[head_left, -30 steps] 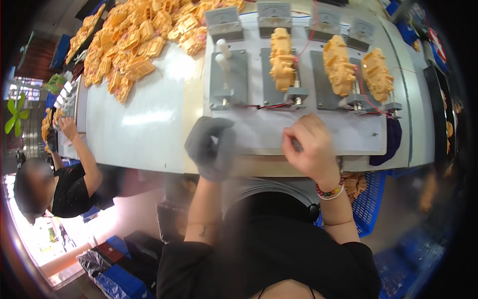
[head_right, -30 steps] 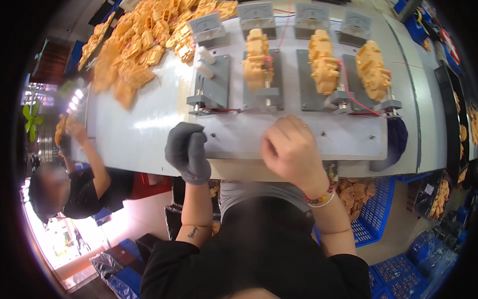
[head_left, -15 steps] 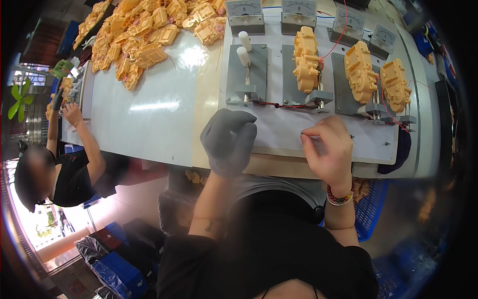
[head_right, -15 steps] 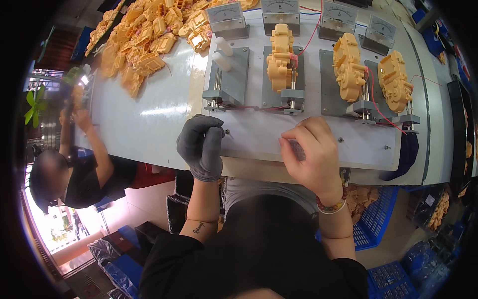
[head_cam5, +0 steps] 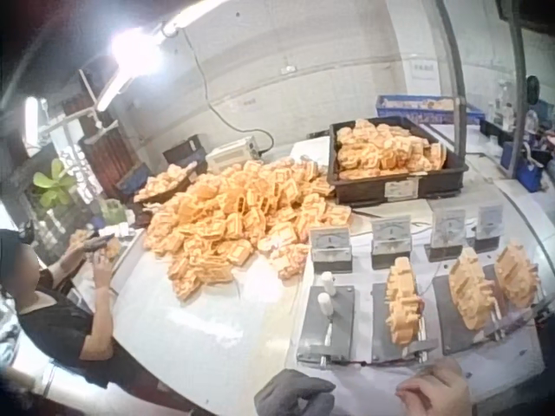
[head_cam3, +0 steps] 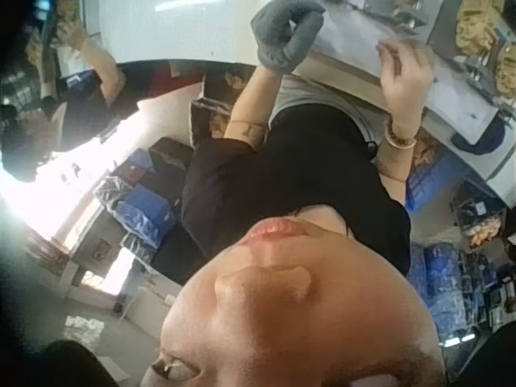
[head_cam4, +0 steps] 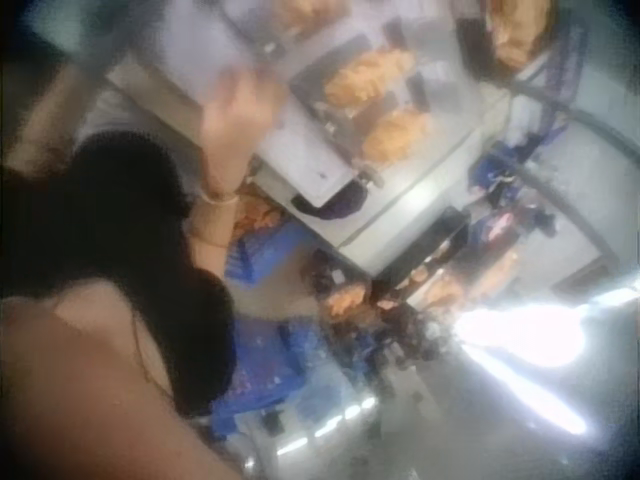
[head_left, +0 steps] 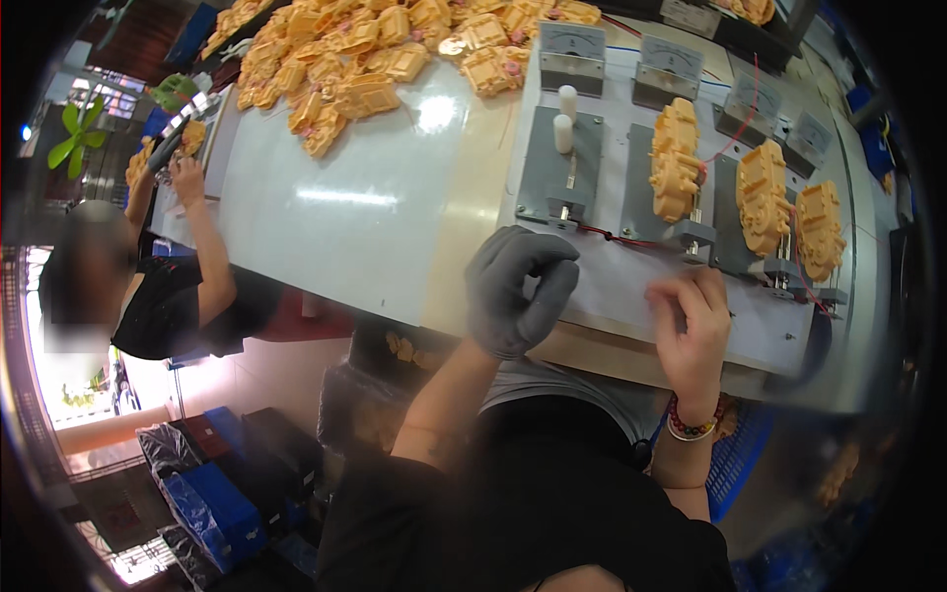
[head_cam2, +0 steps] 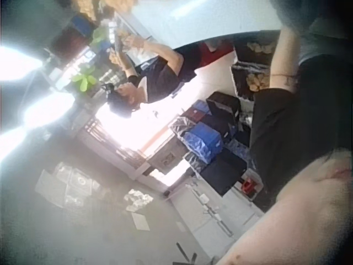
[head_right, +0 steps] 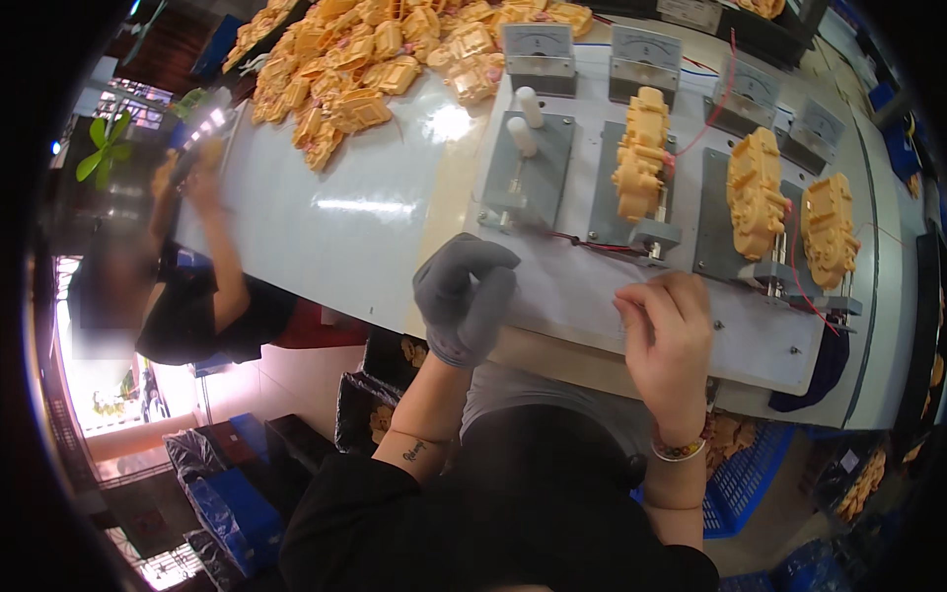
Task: Manually testing and sorting small yellow electronic toy or appliance components using a testing rig with analog meters.
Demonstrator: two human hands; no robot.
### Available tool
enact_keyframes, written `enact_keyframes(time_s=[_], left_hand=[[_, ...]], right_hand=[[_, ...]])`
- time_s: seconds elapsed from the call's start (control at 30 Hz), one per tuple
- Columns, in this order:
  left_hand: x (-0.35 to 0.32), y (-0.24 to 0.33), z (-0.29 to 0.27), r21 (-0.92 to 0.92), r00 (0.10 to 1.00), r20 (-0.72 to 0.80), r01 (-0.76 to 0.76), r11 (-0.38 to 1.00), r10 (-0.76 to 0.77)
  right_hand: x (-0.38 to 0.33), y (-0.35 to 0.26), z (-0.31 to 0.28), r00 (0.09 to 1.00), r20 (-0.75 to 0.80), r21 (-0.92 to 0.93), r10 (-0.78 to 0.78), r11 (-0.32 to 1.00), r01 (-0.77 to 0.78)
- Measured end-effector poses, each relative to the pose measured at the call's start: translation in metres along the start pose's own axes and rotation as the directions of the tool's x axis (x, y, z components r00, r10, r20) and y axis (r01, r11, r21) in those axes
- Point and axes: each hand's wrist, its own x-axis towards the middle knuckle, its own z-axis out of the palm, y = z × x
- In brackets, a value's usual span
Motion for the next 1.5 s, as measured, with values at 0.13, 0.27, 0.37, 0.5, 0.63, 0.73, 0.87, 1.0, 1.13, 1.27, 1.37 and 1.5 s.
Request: enact_keyframes(time_s=[0.13,0.27,0.37,0.5,0.63,0.73,0.87,1.0,1.13,1.27,1.37,1.5], left_hand=[[-0.001,0.001,0.000,-0.007,1.000,0.005,-0.016,1.000,0.016],[0.000,0.001,0.000,0.051,0.999,0.016,-0.037,0.998,0.036],[-0.001,0.000,0.001,0.025,1.000,0.010,-0.013,1.000,0.013],[-0.003,0.000,0.000,-0.001,1.000,0.007,0.005,1.000,-0.005],[-0.003,0.001,0.003,-0.008,1.000,-0.005,0.025,1.000,-0.025],[-0.001,0.009,0.003,0.087,0.997,-0.076,-0.015,0.996,0.021],[0.012,0.013,-0.006,0.120,0.966,-0.157,-0.188,0.975,0.206],[0.071,0.044,0.005,0.273,0.972,0.157,-0.214,0.938,0.176],[0.123,0.030,0.039,0.255,0.820,0.530,-0.395,0.883,0.214],[0.159,0.053,0.065,0.450,0.625,0.774,-0.434,0.780,-0.100],[0.222,0.079,0.052,0.127,0.722,0.689,-0.050,0.991,-0.052],[0.335,0.092,0.105,0.370,0.931,0.338,-0.268,0.890,0.140]], right_hand=[[-0.001,0.001,0.002,1.000,-0.015,0.008,0.019,1.000,-0.019],[-0.001,-0.001,0.004,1.000,-0.027,-0.005,0.012,1.000,-0.012],[-0.001,0.000,0.005,0.999,-0.051,-0.023,0.000,1.000,-0.001],[0.000,0.002,0.005,0.996,-0.061,-0.051,-0.070,0.996,0.067],[-0.001,0.006,0.005,0.989,-0.073,-0.077,-0.128,0.989,0.122],[-0.004,0.012,0.001,0.977,-0.055,-0.095,-0.204,0.975,0.198],[-0.002,0.006,-0.003,0.988,-0.157,0.238,-0.010,0.970,0.047],[0.008,-0.004,0.002,0.966,-0.254,0.518,0.042,0.850,0.099],[0.009,0.004,-0.004,0.976,-0.133,0.428,-0.173,0.878,0.213],[0.004,0.010,-0.009,0.970,-0.115,0.376,-0.215,0.894,0.243],[0.003,0.005,-0.009,0.980,-0.091,0.409,-0.178,0.890,0.199],[0.002,-0.001,-0.003,0.988,-0.059,0.409,-0.141,0.900,0.153]])
